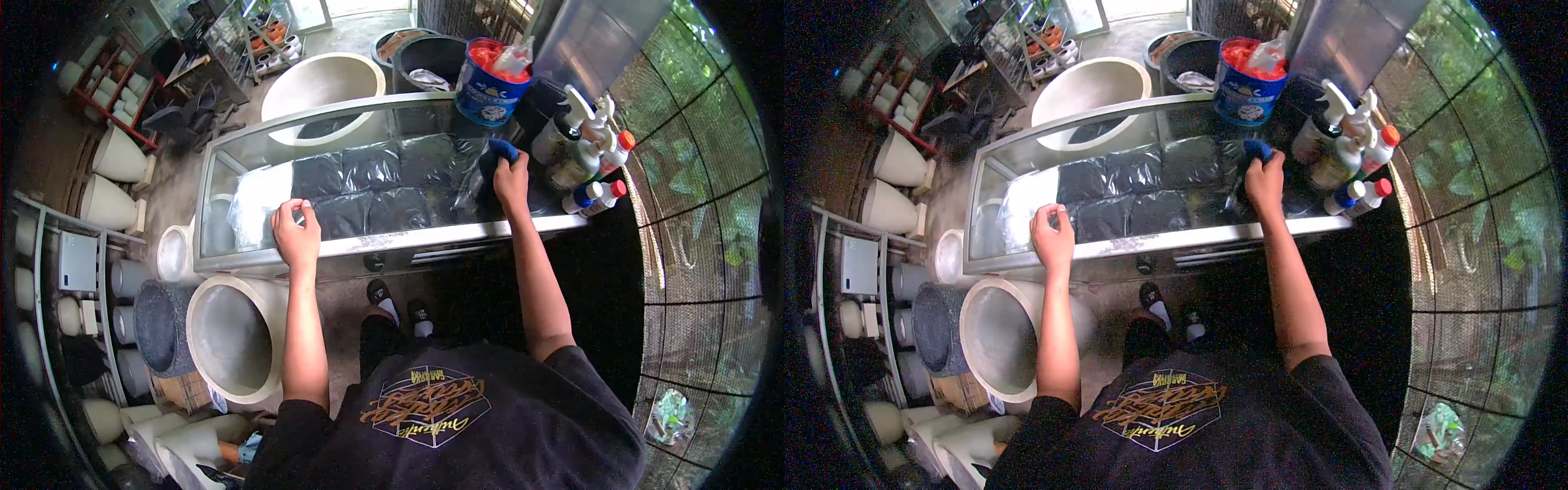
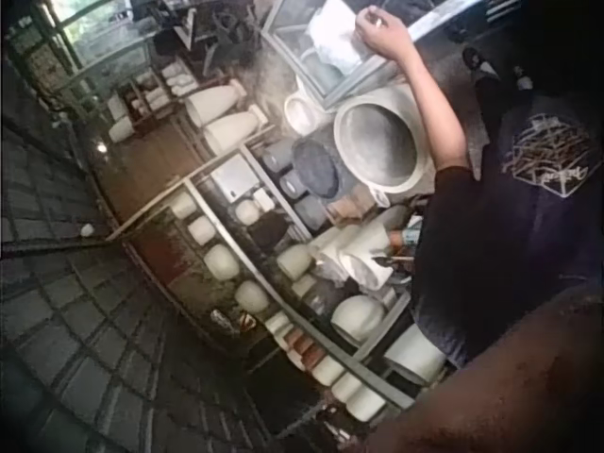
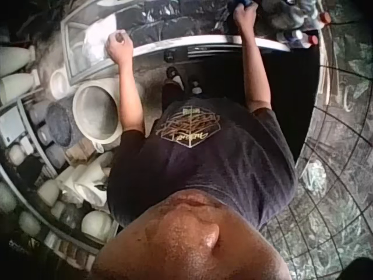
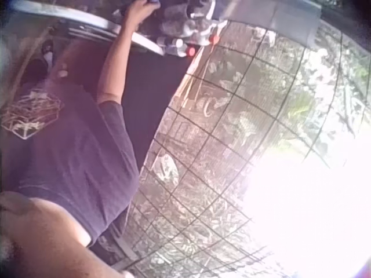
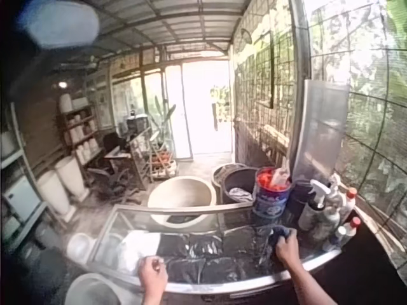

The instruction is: The person wipes the glass top of a display cabinet with a blue cloth. They then move to a shelf area, open a plastic bag, and use a small green trowel to scoop dark soil from a large container into the bag.

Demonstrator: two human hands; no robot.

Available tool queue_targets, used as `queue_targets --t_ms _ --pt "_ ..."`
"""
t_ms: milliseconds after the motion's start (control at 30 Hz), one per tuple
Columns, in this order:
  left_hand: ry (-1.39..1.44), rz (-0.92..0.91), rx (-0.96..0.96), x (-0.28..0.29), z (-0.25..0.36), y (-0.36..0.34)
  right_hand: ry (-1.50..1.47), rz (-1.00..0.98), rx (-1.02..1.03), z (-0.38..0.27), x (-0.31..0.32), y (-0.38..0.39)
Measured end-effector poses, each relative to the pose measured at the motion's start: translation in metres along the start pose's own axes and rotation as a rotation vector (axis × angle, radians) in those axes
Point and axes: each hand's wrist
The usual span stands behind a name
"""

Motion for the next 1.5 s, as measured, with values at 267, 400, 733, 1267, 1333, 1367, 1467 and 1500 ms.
queue_targets --t_ms 267,400,733,1267,1333,1367,1467,1500 --pt "-0.021 0.012 -0.028 0.001 0.002 -0.004 0.226 -0.039 0.111 -0.015 -0.062 -0.025" --pt "-0.006 0.009 -0.037 0.0 0.002 -0.006 0.201 -0.113 0.165 -0.044 -0.082 -0.022" --pt "0.014 0.008 -0.019 -0.001 0.001 -0.009 -0.594 -0.126 0.101 -0.033 -0.132 -0.021" --pt "0.032 0.064 0.018 -0.002 -0.005 -0.007 -0.154 -0.509 0.399 -0.129 -0.253 -0.029" --pt "0.032 0.06 0.036 -0.002 -0.002 -0.006 -0.192 -0.62 0.379 -0.127 -0.246 -0.021" --pt "0.026 0.066 0.042 0.001 -0.002 -0.006 -0.191 -0.689 0.385 -0.134 -0.235 -0.01" --pt "0.036 0.091 0.013 -0.003 -0.004 -0.006 -0.196 -0.771 0.432 -0.124 -0.21 0.012" --pt "0.046 0.095 0.027 -0.001 -0.003 -0.006 -0.219 -0.801 0.471 -0.124 -0.2 0.022"
Point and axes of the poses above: each hand's wrist, its own y-axis away from the middle knuckle, its own x-axis out of the back of the hand, z = x × y, and after that the axes turned 1 degree about x, right-handed
